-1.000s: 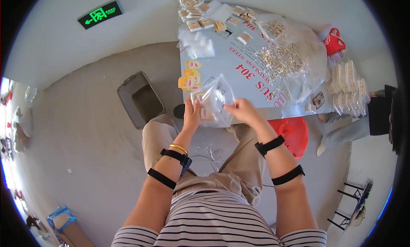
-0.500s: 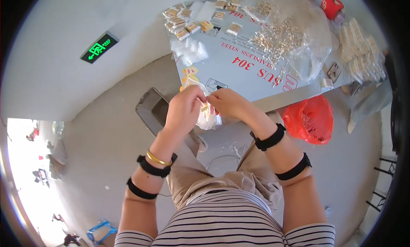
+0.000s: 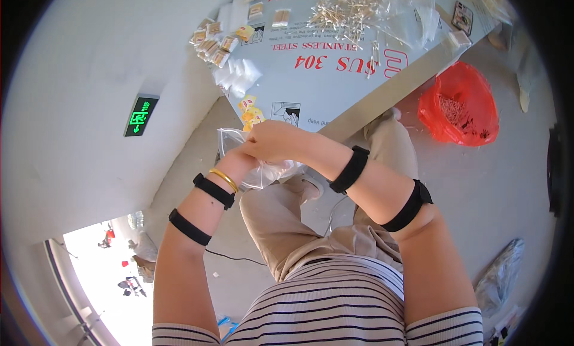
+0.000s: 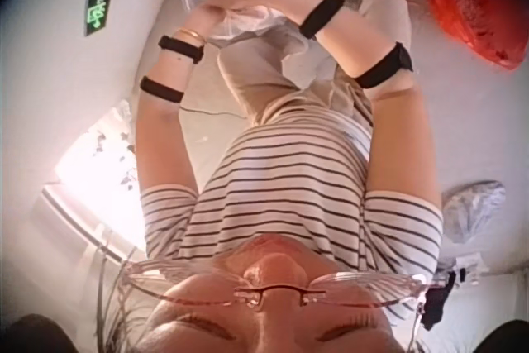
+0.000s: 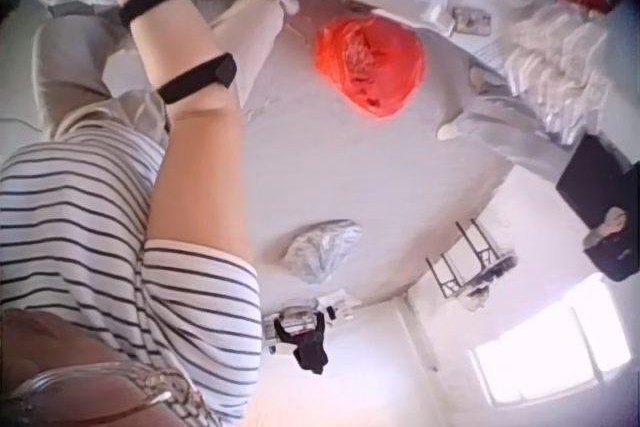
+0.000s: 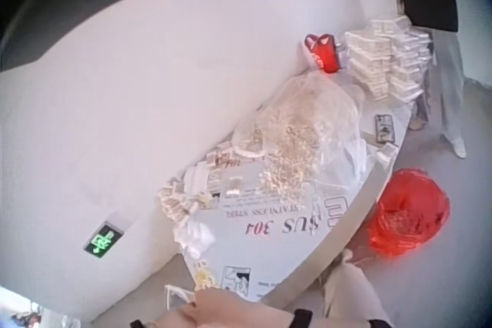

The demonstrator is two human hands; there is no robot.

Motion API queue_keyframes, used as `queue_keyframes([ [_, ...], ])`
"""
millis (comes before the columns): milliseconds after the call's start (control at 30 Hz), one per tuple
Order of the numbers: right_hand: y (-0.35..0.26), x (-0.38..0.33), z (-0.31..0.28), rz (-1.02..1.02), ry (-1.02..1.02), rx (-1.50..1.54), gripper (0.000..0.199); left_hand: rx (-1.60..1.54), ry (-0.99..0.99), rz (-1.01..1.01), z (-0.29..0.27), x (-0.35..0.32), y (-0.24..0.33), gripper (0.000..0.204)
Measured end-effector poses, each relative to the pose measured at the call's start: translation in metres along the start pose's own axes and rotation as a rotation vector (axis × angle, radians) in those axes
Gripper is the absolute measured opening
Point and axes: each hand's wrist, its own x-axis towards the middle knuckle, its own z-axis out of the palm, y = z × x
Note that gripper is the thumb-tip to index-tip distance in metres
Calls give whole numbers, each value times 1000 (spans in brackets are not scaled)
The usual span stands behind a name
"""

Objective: Packaging small individual packets of cotton swabs into larger plastic bags at a work table.

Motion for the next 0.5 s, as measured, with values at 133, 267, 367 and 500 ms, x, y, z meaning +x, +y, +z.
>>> queue_keyframes([
  [133, -9, -3, -11, 41, -74, 4, 35, 68, -17, 16, -18, -3, -9, 49],
  [267, -6, -1, -10, 41, -91, 45, 35, 129, -26, 36, -19, 31, 11, 49],
  [367, 3, 0, -4, -9, 95, 110, 34, 174, -38, 64, -9, 22, 20, 49],
  [500, 4, -2, -11, -32, 2, 169, 34, 222, -29, 79, -16, 16, 21, 49],
])
